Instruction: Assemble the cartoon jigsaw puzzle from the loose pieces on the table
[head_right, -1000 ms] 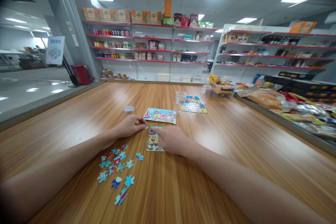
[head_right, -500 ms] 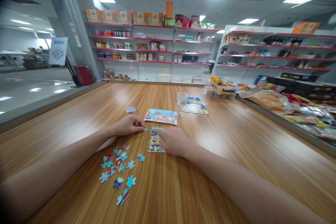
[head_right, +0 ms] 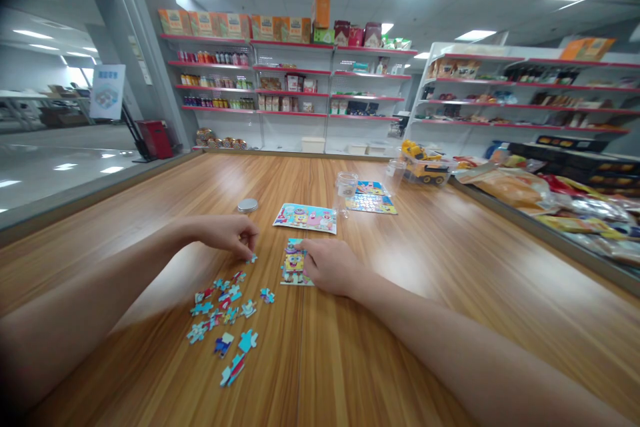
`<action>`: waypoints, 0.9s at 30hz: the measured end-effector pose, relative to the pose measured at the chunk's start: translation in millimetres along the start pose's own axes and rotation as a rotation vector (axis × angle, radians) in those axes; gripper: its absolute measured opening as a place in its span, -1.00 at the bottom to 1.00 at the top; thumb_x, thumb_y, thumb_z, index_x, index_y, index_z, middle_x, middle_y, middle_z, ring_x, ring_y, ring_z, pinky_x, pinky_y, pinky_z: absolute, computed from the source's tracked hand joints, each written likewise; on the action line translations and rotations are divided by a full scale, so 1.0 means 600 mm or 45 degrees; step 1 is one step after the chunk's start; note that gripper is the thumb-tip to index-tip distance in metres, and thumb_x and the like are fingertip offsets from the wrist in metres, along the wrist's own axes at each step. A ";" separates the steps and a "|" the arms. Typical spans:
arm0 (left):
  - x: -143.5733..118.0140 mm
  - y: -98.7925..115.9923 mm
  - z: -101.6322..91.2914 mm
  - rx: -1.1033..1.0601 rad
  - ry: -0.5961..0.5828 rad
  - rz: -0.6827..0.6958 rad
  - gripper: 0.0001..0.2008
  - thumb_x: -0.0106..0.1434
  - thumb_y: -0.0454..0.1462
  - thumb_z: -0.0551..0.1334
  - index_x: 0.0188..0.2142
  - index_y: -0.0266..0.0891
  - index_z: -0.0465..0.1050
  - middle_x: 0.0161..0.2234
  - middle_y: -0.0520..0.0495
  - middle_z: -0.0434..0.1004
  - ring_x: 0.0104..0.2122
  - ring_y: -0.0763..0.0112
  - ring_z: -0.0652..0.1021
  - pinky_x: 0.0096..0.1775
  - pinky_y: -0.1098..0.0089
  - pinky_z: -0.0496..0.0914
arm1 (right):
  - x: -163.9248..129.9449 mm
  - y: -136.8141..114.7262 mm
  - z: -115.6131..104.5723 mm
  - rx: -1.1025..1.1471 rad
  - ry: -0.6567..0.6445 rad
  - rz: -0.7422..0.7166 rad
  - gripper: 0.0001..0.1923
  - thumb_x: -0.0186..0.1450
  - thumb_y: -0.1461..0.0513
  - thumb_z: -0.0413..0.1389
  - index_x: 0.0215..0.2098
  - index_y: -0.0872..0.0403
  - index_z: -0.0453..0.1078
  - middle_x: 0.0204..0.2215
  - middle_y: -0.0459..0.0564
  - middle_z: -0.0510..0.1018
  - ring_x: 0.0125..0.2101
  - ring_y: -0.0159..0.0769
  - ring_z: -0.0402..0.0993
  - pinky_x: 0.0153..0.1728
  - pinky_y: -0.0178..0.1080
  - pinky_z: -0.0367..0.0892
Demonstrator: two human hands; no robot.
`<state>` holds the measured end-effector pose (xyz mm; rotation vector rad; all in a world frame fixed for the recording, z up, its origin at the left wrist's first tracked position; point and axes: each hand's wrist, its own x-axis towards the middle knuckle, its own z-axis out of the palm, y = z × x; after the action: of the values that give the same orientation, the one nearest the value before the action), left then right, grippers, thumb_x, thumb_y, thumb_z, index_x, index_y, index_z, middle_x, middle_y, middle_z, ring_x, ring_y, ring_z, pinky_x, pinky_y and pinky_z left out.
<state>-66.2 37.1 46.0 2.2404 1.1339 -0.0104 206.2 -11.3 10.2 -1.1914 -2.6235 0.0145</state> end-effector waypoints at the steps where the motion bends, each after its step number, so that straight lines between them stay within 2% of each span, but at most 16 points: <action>1: -0.005 0.007 -0.004 0.040 -0.016 -0.023 -0.82 0.00 -0.20 0.35 -0.45 -0.29 0.49 -0.54 0.04 0.46 -0.51 0.46 0.42 -0.50 0.50 0.21 | 0.000 0.000 0.000 0.002 0.003 -0.002 -0.64 0.34 0.26 -0.10 0.01 0.07 0.42 -0.16 0.04 0.59 -0.20 -0.22 0.51 -0.22 -0.26 0.27; 5: -0.023 0.043 -0.014 0.230 -0.123 -0.110 -0.81 -0.06 -0.21 0.41 -0.51 -0.27 0.49 -0.59 0.07 0.42 -0.55 0.46 0.38 -0.55 0.49 0.14 | 0.000 0.001 -0.002 -0.002 -0.007 -0.001 -0.65 0.33 0.25 -0.09 -0.02 0.07 0.44 -0.20 0.04 0.60 -0.24 -0.22 0.51 -0.25 -0.26 0.26; 8: -0.032 0.067 -0.010 0.257 -0.306 -0.152 -0.83 -0.10 -0.27 0.43 -0.58 -0.26 0.48 -0.62 0.07 0.43 -0.57 0.46 0.38 -0.55 0.48 0.13 | 0.000 0.002 -0.001 -0.001 -0.013 0.000 -0.65 0.34 0.25 -0.08 -0.01 0.06 0.43 -0.20 0.04 0.60 -0.23 -0.22 0.51 -0.25 -0.26 0.26; 11: -0.032 0.085 0.002 0.230 -0.426 -0.055 -0.88 -0.08 -0.35 0.42 -0.56 -0.24 0.50 -0.62 0.09 0.44 -0.58 0.47 0.38 -0.56 0.49 0.15 | 0.000 0.002 0.001 0.007 -0.005 0.006 -0.66 0.34 0.25 -0.09 -0.01 0.06 0.42 -0.18 0.04 0.59 -0.21 -0.21 0.51 -0.22 -0.25 0.27; 14: -0.025 0.097 0.015 0.240 -0.448 0.112 -0.89 -0.06 -0.37 0.40 -0.50 -0.21 0.53 -0.59 0.10 0.44 -0.59 0.48 0.38 -0.57 0.49 0.14 | 0.000 0.002 0.002 0.013 -0.005 0.011 -0.65 0.34 0.25 -0.08 0.00 0.05 0.42 -0.15 0.04 0.59 -0.18 -0.21 0.51 -0.19 -0.25 0.27; 17: -0.016 0.100 0.025 0.289 -0.372 0.173 -0.90 -0.02 -0.31 0.41 -0.46 -0.19 0.55 -0.56 0.09 0.47 -0.58 0.48 0.39 -0.57 0.48 0.13 | 0.000 0.001 0.001 0.004 -0.003 0.018 -0.64 0.33 0.26 -0.07 0.02 0.03 0.42 -0.15 0.03 0.59 -0.18 -0.20 0.51 -0.19 -0.24 0.28; 20: -0.008 0.095 0.030 0.394 -0.166 0.159 -0.88 0.03 -0.21 0.39 -0.46 -0.21 0.55 -0.57 0.06 0.46 -0.59 0.47 0.37 -0.56 0.46 0.12 | 0.001 0.001 -0.001 -0.001 -0.012 0.021 -0.65 0.33 0.26 -0.07 0.01 0.04 0.43 -0.18 0.03 0.59 -0.21 -0.21 0.51 -0.21 -0.25 0.28; 23: -0.004 0.086 0.028 0.469 0.012 0.182 -0.86 0.11 -0.20 0.32 -0.50 -0.23 0.53 -0.57 0.03 0.45 -0.58 0.47 0.35 -0.53 0.44 0.12 | 0.000 0.001 -0.001 0.016 -0.017 0.009 -0.64 0.34 0.27 -0.08 0.02 0.05 0.42 -0.16 0.05 0.59 -0.19 -0.23 0.51 -0.19 -0.26 0.28; 25: -0.004 0.080 0.023 0.457 0.059 0.194 -0.89 0.11 -0.22 0.32 -0.44 -0.22 0.54 -0.54 0.04 0.44 -0.56 0.47 0.37 -0.51 0.45 0.13 | 0.000 0.002 -0.001 0.026 -0.018 0.001 -0.64 0.34 0.27 -0.08 0.04 0.04 0.41 -0.15 0.04 0.59 -0.17 -0.22 0.50 -0.16 -0.26 0.28; 27: -0.006 0.077 0.019 0.396 0.041 0.202 -0.82 0.05 -0.21 0.36 -0.32 -0.18 0.54 -0.51 0.07 0.41 -0.54 0.48 0.38 -0.52 0.47 0.14 | -0.001 0.003 0.000 0.025 -0.017 -0.001 -0.63 0.34 0.26 -0.09 0.04 0.03 0.40 -0.16 0.04 0.59 -0.16 -0.22 0.50 -0.15 -0.26 0.28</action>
<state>-31.8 8.3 61.6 2.6093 1.0243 -0.0919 207.6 -10.6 9.8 -1.1873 -2.6290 0.0482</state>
